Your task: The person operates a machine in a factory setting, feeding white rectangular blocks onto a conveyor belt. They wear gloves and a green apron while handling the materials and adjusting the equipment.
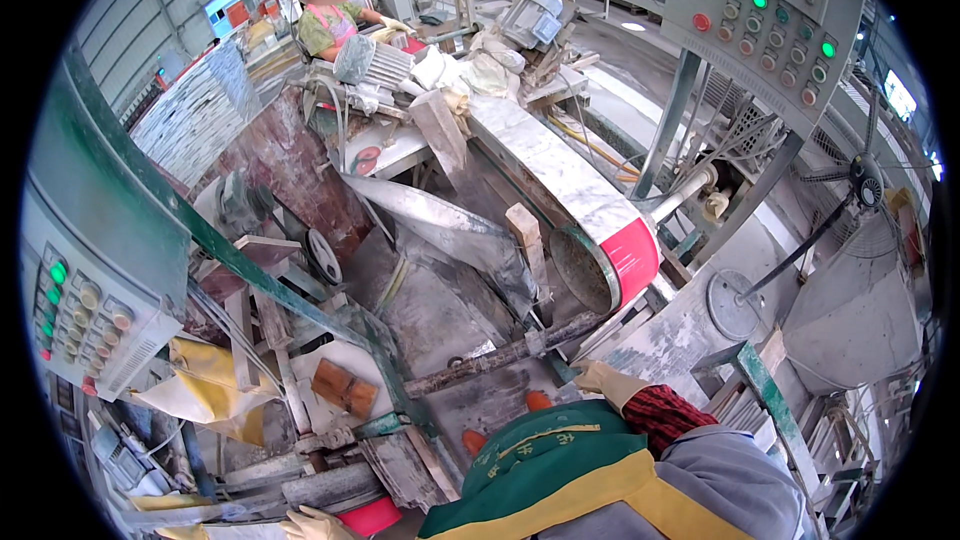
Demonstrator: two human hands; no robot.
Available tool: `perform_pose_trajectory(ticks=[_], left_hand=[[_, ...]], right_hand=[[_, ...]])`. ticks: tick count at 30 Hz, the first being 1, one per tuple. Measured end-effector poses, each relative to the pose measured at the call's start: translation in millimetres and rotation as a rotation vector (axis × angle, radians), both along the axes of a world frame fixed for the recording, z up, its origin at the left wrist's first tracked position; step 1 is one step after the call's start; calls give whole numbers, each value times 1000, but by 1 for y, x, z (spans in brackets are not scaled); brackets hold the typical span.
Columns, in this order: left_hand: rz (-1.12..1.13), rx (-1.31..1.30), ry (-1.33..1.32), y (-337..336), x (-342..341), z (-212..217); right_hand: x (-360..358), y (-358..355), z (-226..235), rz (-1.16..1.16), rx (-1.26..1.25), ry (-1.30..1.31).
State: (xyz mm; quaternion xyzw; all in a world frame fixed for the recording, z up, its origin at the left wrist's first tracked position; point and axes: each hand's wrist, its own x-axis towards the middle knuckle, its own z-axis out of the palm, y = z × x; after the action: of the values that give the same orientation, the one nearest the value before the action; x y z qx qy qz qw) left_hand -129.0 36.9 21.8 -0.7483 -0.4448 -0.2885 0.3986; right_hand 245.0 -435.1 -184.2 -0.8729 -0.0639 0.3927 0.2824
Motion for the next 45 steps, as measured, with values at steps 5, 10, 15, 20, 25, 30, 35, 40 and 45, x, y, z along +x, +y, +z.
perform_pose_trajectory(ticks=[5,10,15,20,25,30,35,40,45], left_hand=[[-16,34,17,-4,4,1],[6,36,13,-11,9,3],[33,-25,-7,-13,9,0],[68,35,-14,10,-7,-3],[400,-819,-558,14,-7,39],[353,-734,-461,13,-18,17],[133,-551,-327,2,-38,-28],[-98,-630,-400,-16,-53,-81],[-536,-1357,-1008,-94,119,-22]], right_hand=[[-5,-4,-7,7,5,-12],[-7,2,4,64,-1,-54],[-8,11,20,58,-43,8],[-5,1,-13,196,-23,-146],[0,20,39,150,-117,98],[6,30,3,229,33,-107],[-9,44,9,79,178,108],[-9,57,12,20,325,205],[8,90,8,-57,590,70]])
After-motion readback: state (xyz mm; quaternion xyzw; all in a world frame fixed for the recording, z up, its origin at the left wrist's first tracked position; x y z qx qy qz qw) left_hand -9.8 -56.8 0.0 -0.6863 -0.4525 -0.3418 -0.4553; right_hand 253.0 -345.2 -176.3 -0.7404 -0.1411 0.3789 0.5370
